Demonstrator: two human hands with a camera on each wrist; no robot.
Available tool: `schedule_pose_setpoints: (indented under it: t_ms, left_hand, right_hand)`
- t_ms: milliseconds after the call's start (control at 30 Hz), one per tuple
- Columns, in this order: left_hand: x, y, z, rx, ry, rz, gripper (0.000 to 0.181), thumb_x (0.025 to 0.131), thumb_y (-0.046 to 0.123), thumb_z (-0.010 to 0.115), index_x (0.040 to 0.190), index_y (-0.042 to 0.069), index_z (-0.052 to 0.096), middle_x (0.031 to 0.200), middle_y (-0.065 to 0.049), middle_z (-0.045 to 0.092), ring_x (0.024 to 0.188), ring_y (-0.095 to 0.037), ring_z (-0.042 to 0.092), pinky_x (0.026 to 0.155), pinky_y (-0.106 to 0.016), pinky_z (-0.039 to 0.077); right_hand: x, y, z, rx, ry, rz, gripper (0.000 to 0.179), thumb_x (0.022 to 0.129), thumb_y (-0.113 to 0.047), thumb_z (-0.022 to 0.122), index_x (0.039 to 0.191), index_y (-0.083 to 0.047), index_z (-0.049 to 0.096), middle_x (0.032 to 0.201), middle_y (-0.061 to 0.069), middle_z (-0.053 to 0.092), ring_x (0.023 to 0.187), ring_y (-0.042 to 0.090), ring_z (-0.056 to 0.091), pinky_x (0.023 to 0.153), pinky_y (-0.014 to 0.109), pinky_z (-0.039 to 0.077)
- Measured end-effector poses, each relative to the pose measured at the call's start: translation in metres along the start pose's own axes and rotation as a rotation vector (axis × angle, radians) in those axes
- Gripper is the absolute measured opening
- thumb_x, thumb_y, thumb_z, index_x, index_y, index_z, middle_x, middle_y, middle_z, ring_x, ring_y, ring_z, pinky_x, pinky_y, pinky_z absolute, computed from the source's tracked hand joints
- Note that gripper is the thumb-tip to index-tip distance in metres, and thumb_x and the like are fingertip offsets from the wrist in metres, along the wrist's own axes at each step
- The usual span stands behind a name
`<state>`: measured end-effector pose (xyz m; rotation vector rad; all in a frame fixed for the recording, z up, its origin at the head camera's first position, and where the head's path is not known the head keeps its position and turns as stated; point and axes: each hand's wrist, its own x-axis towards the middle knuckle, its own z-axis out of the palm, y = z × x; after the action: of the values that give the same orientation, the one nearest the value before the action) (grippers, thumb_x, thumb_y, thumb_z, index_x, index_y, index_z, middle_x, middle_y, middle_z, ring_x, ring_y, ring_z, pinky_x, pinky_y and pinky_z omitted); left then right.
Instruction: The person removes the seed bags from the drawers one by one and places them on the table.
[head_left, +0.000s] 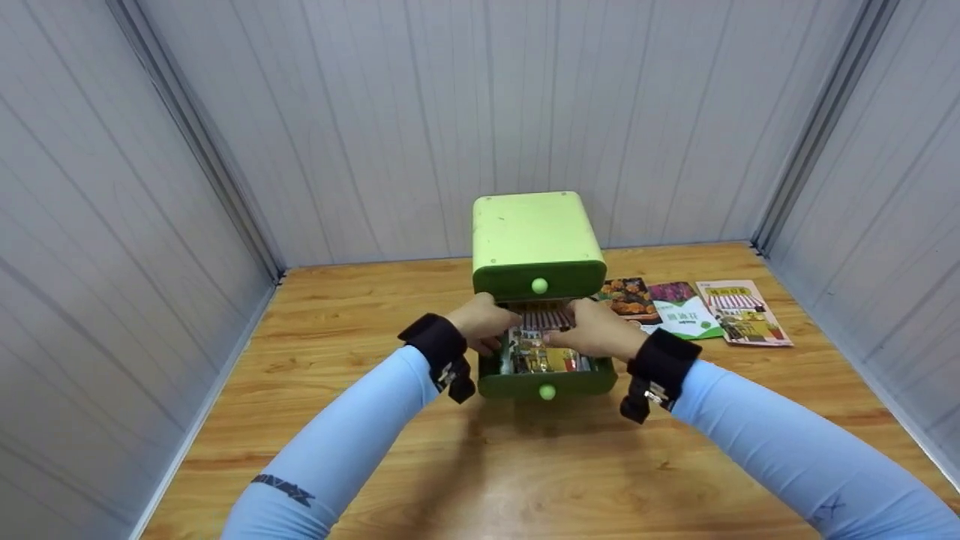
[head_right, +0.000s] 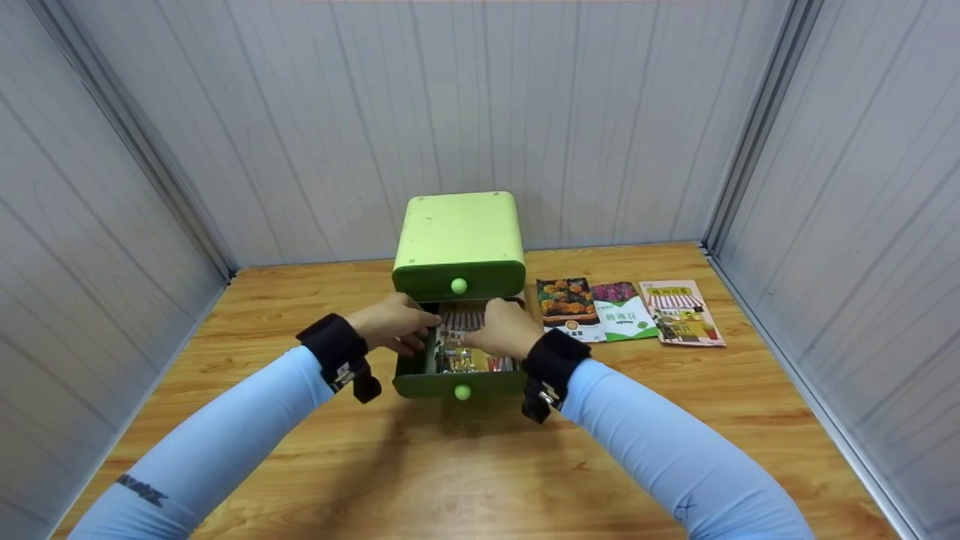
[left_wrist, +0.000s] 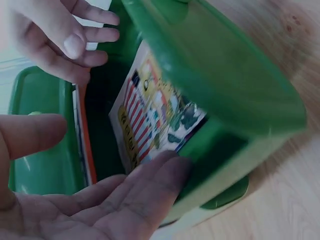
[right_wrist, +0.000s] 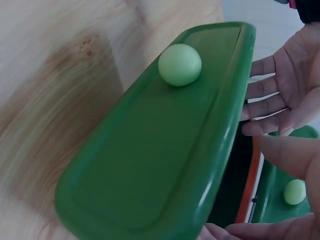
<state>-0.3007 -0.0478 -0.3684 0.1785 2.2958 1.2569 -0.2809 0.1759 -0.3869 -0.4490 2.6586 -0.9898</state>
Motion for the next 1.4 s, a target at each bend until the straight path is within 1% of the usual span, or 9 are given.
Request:
schedule_pose_setpoints:
  t_ms: [100,200,333,533,700,900,1067,1267,1400]
  left_hand:
    - [0.004,0.000,0.007,0.048,0.014,0.013,0.066,0.097,0.032,0.058,0.144,-0.006,0.030,0.132,-0.023,0.046,0.113,-0.044,0.058,0.091,-0.050,0.053]
    - [0.009,0.000,0.012,0.107,0.012,0.025,0.055,0.096,0.032,0.058,0.134,-0.005,0.042,0.121,-0.019,0.052,0.109,-0.043,0.060,0.088,-0.052,0.054]
    - [0.015,-0.002,0.016,0.167,0.008,0.031,0.040,0.093,0.032,0.059,0.117,0.000,0.057,0.103,-0.012,0.056,0.101,-0.043,0.062,0.082,-0.054,0.055]
    - [0.023,-0.002,0.018,0.240,0.031,0.050,0.038,0.093,0.034,0.058,0.115,0.003,0.060,0.099,-0.008,0.058,0.095,-0.037,0.064,0.077,-0.049,0.056]
    - [0.024,-0.002,0.021,0.249,0.021,0.092,0.038,0.093,0.028,0.055,0.119,0.000,0.060,0.094,-0.007,0.055,0.093,-0.036,0.060,0.077,-0.045,0.051]
    - [0.025,-0.003,0.024,0.266,0.023,0.168,0.041,0.097,0.025,0.052,0.129,0.000,0.057,0.102,-0.007,0.057,0.085,-0.022,0.053,0.083,-0.043,0.048]
    - [0.027,-0.005,0.024,0.261,0.046,0.187,0.036,0.098,0.027,0.053,0.122,0.002,0.062,0.090,-0.002,0.055,0.075,-0.015,0.049,0.075,-0.037,0.047]
    - [0.037,-0.002,0.021,0.291,0.037,0.046,0.025,0.097,0.024,0.052,0.075,0.013,0.051,0.062,0.003,0.039,0.052,-0.013,0.036,0.055,-0.030,0.035]
    - [0.042,-0.001,0.021,0.334,0.024,-0.011,0.024,0.098,0.017,0.046,0.075,0.013,0.045,0.061,0.001,0.037,0.048,-0.014,0.030,0.052,-0.030,0.031]
  right_hand:
    - [0.007,0.004,0.002,-0.025,-0.039,-0.024,0.063,0.094,-0.030,0.067,0.144,0.000,0.043,0.129,0.024,0.057,0.102,0.029,0.061,0.083,0.043,0.047]
    - [0.013,0.006,0.006,-0.077,-0.050,0.021,0.055,0.093,-0.029,0.067,0.135,0.003,0.051,0.099,0.015,0.064,0.073,0.021,0.057,0.067,0.036,0.044]
    - [0.016,0.006,0.012,-0.128,-0.065,0.107,0.043,0.094,-0.031,0.066,0.115,0.005,0.058,0.065,0.001,0.046,0.049,0.014,0.039,0.054,0.032,0.036]
    - [0.018,0.003,0.017,-0.116,-0.045,0.130,0.021,0.093,-0.023,0.066,0.089,-0.006,0.055,0.056,-0.003,0.032,0.046,0.013,0.031,0.050,0.031,0.031]
    - [0.022,0.002,0.019,-0.160,-0.036,0.146,0.027,0.093,-0.019,0.065,0.074,-0.013,0.048,0.057,-0.003,0.031,0.047,0.013,0.033,0.051,0.030,0.031]
    - [0.026,0.003,0.021,-0.108,-0.008,0.177,0.017,0.092,-0.015,0.066,0.094,-0.001,0.056,0.067,0.003,0.043,0.051,0.015,0.039,0.053,0.032,0.036]
    - [0.027,0.008,0.022,0.062,0.032,0.173,0.039,0.089,-0.005,0.062,0.125,0.008,0.053,0.085,0.010,0.052,0.054,0.014,0.037,0.053,0.031,0.035]
    - [0.025,0.008,0.020,0.181,0.076,0.152,0.044,0.085,0.007,0.054,0.129,0.008,0.052,0.094,0.015,0.055,0.054,0.015,0.034,0.054,0.031,0.032]
    - [0.025,0.008,0.020,0.189,0.071,0.199,0.039,0.086,0.007,0.051,0.125,0.009,0.049,0.082,0.008,0.046,0.052,0.013,0.033,0.052,0.030,0.031]
